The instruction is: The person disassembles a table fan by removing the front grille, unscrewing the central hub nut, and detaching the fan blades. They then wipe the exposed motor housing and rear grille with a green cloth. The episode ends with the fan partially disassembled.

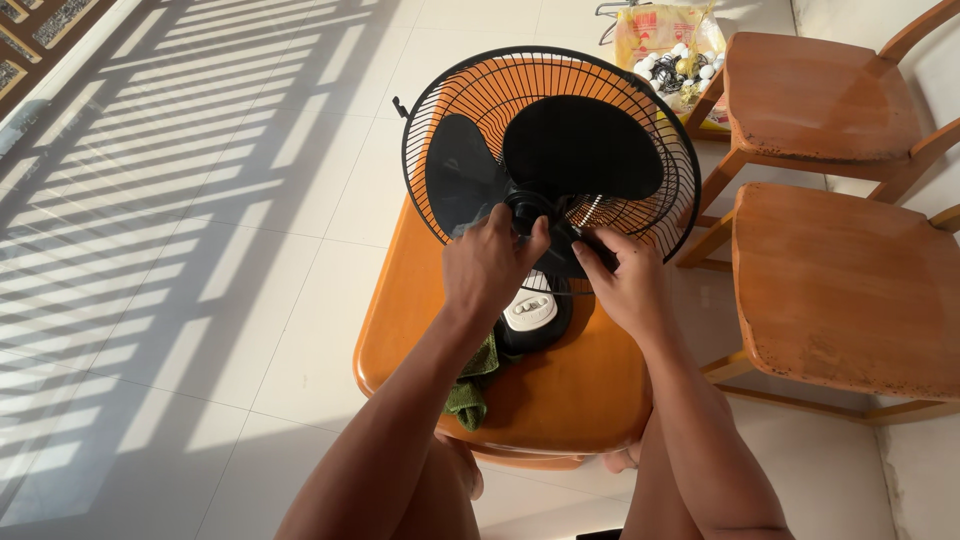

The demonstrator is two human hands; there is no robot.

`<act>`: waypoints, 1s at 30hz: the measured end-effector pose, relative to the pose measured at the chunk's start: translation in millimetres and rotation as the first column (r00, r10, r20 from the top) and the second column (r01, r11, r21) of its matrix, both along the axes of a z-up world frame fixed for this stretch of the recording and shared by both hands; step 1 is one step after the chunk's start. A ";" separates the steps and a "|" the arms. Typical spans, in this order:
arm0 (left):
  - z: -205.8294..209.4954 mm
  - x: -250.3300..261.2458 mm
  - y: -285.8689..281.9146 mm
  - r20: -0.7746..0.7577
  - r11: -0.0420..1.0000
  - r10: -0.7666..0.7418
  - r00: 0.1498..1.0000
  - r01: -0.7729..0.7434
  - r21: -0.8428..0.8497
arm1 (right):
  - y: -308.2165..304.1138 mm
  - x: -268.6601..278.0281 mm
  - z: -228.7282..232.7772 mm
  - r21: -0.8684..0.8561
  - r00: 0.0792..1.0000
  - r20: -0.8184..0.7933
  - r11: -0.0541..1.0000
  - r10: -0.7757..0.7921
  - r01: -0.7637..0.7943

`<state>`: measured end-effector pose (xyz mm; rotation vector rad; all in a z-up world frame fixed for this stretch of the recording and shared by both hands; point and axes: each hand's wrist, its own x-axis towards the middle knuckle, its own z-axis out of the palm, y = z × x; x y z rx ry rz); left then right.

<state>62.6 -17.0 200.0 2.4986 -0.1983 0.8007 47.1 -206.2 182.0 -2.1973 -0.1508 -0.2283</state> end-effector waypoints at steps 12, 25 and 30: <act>-6.4 -15.9 21.7 -0.030 0.984 0.075 0.997 -0.069 0.166 | 39.4 15.9 -44.2 0.097 0.962 -0.119 0.967 0.247 -0.236; -38.1 -11.3 25.1 -0.022 0.988 0.143 0.990 -0.141 0.064 | 62.5 5.4 -63.3 0.179 0.980 0.061 0.964 0.188 -0.196; -36.8 -17.2 8.5 -0.261 0.956 0.154 0.953 -0.210 -0.203 | 62.3 5.6 -63.5 0.155 0.877 0.403 0.925 0.261 -0.347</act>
